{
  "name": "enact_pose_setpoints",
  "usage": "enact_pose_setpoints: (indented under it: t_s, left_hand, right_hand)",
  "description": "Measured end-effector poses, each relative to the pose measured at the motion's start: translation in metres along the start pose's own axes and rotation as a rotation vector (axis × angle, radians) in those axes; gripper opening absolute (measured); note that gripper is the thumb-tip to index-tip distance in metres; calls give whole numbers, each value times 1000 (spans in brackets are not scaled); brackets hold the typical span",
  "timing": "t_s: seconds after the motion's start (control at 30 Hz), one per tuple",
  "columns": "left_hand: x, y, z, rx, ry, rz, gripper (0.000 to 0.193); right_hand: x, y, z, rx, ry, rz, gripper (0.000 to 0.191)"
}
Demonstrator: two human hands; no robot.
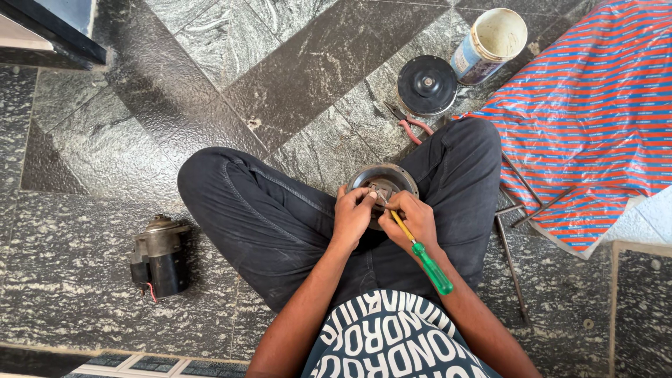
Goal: The person sits on the floor and uses a screwdriver to scrape and clean the internal components of a disassembled motor. They manipulate the motor housing and internal parts while working.
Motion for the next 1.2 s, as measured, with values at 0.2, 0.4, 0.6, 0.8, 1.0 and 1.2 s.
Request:
enact_pose_setpoints:
  t_s: [0.2,0.4,0.6,0.8,1.0,1.2]
  left_hand:
    - [-1,2,2,-17,-13,17,24]
    - [1,0,1,-17,-19,14,24]
    - [0,1,0,13,-4,8,24]
    - [-1,2,1,3,-12,14,24]
    - [-3,4,2,12,1,-5,24]
    - [-3,4,2,-1,-16,0,25]
  right_hand:
    - [1,-1,0,-28,-15,23,19]
    - [0,3,1,38,-4,9,18]
    - [1,1,0,14,8,-46,17]
    - [1,-2,0,-1,-8,28,17]
    - [1,0,-1,4,-13,31,19]
    - [0,4,0,36,5,-11,17]
Point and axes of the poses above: each hand's wrist, its own z-axis away from the middle knuckle, its own x-axis out of the palm, y = z × x, the point moved 6 cm from there along -z, towards the middle knuckle, and after that the axes turned 15 degrees about -z, right-handed, at the moved point
